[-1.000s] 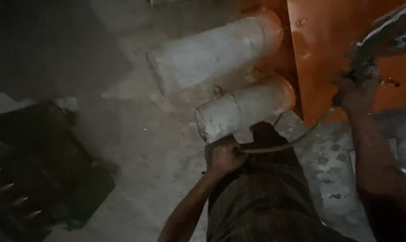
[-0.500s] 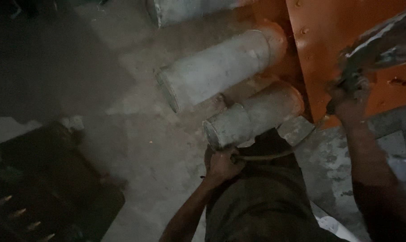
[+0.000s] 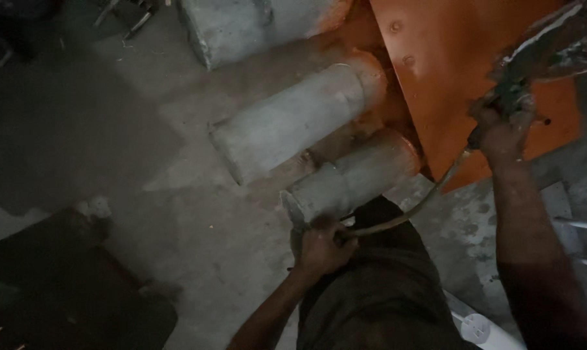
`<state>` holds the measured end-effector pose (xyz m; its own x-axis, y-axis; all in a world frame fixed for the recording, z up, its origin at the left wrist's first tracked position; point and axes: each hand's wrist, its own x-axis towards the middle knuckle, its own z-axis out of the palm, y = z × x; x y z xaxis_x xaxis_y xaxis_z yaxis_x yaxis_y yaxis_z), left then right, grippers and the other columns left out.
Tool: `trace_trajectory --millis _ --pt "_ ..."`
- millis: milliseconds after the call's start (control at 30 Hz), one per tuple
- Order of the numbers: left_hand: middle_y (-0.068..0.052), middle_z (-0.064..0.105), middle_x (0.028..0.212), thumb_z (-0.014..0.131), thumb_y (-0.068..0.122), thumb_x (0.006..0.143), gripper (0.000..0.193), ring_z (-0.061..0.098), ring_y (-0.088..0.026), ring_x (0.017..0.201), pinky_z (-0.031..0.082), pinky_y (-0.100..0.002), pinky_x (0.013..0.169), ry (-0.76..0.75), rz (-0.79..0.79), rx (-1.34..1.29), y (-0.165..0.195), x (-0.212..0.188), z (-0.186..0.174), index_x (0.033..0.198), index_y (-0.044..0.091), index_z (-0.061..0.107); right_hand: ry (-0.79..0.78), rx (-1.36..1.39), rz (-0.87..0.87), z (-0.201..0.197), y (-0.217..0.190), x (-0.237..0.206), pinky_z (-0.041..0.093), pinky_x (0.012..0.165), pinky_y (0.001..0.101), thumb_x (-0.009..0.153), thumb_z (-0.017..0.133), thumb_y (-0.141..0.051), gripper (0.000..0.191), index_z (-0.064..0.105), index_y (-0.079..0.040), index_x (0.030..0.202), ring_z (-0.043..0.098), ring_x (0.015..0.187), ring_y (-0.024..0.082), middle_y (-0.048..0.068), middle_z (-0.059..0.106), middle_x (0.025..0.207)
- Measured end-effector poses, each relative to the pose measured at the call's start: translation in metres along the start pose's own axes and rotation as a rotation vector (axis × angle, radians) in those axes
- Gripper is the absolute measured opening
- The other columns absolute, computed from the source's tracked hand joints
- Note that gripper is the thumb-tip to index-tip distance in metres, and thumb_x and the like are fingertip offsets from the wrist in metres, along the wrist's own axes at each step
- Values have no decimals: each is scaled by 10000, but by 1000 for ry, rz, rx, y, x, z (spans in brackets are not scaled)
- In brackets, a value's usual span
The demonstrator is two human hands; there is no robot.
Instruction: The person uses a spray gun to apply orange paint to a large metal machine part. They move the spray gun back and forth to cover the surface and the attached cylindrical sections.
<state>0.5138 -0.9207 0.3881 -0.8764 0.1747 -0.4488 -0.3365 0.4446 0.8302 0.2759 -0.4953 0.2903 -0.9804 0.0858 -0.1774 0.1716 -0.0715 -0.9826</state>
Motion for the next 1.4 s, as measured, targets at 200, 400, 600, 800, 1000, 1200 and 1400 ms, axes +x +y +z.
trace_trajectory --millis 200,400,600,800,1000,1200,1400 --pt "-145 739 844 866 250 775 303 722 -260 732 595 -404 696 105 125 40 18 16 15 954 30 759 -105 767 164 -44 36 32 495 790 360 1127 517 -295 276 590 -46 1222 620 951 185 75 650 1103" --pt "-141 752 818 857 268 774 340 735 -261 693 595 -402 678 45 -57 97 37 24 28 1004 36 762 -48 698 130 -72 62 35 546 816 329 1159 535 -328 298 588 -105 1351 669 1010 164 49 633 1182" --pt "-118 736 793 843 268 783 303 726 -267 689 595 -414 663 33 -82 106 52 33 32 968 43 757 -205 927 147 -67 58 54 537 773 247 1143 590 -265 209 578 -107 1279 609 887 90 -9 599 1107" --pt "-124 718 729 849 273 788 305 714 -267 619 582 -410 606 72 -37 119 64 35 39 967 42 762 -1 -377 14 -41 23 53 450 740 307 1152 633 -121 147 543 -10 1186 547 900 151 70 553 1048" --pt "-129 708 725 863 250 764 327 703 -256 596 583 -395 592 64 -26 115 71 37 36 956 19 734 -349 792 137 -26 5 74 566 765 288 1082 651 -188 254 617 -46 1290 650 1019 171 89 644 1143" --pt "-134 725 737 865 254 769 307 716 -251 628 591 -387 626 59 -121 61 74 34 38 951 37 748 -105 29 -16 -43 24 68 518 941 328 1147 599 -291 297 580 -22 1270 569 1028 178 63 596 1170" --pt "-145 713 811 865 256 748 336 710 -288 672 585 -403 644 111 -37 100 70 33 42 949 27 723 -239 971 293 -55 39 79 505 807 304 1187 487 -336 317 593 -47 1263 566 833 150 31 600 975"
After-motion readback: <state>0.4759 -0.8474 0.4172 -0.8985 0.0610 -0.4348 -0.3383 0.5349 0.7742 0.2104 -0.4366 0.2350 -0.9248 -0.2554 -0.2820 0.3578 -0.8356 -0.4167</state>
